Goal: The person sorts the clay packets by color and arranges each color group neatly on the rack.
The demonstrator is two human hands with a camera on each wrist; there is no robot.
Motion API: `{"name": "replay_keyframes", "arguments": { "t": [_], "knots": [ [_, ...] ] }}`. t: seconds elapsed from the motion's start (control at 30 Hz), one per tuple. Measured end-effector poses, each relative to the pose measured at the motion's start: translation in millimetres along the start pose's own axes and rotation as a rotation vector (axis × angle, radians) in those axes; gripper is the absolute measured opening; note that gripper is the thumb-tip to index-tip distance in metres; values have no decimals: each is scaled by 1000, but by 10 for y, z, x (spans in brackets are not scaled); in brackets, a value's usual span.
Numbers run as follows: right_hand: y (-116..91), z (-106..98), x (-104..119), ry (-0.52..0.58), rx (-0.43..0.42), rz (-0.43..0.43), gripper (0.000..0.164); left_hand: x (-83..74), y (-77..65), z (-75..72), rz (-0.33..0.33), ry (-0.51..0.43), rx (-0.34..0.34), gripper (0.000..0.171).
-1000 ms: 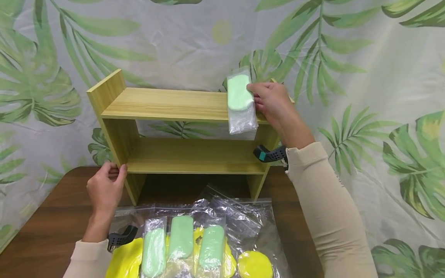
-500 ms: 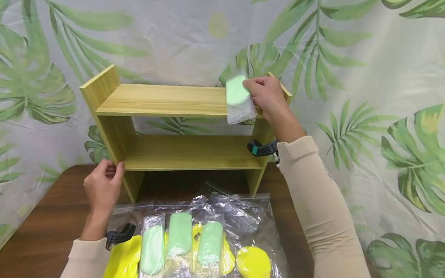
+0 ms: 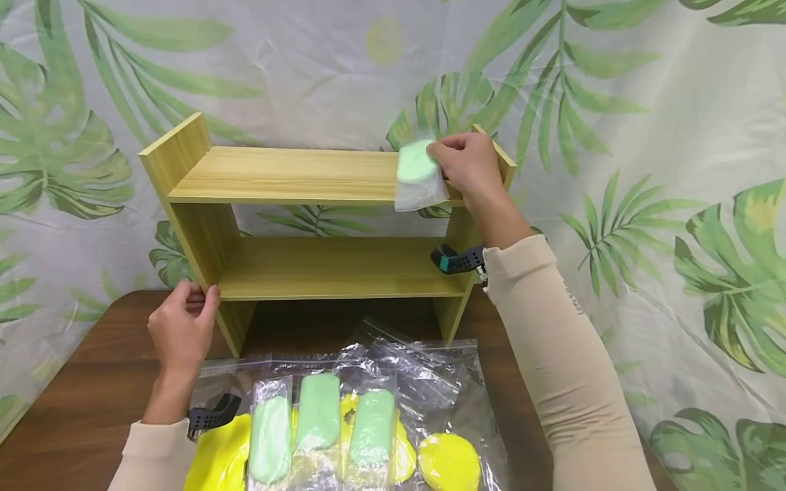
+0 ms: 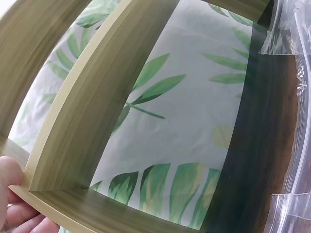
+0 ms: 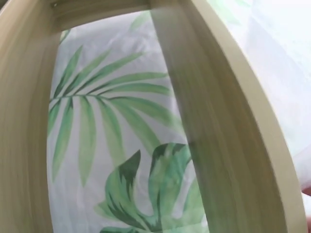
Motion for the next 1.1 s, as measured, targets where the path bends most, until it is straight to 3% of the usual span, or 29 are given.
{"name": "replay_keyframes", "arguments": {
  "t": [0.37,0.83,1.1],
  "knots": [
    [-14,-9,28,-165,-89,-33,37,37,-15,1,-8,-1,8,22],
    [6,-23,33,-242,-128,-57,34,52,-14,22,-17,-8,16,22],
    [13,5,57,-328,-105,-61,33,40,-8,12,-14,-16,13,23]
  ]
}}
Point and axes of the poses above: each hand's wrist, its own y-axis towards the middle knuckle, its own z-axis out of the palm, x = y × z, the point moved 10 cm from there along y, towards the middle knuckle, and after that the axes turned 6 degrees about z, right-handed, at the moved point
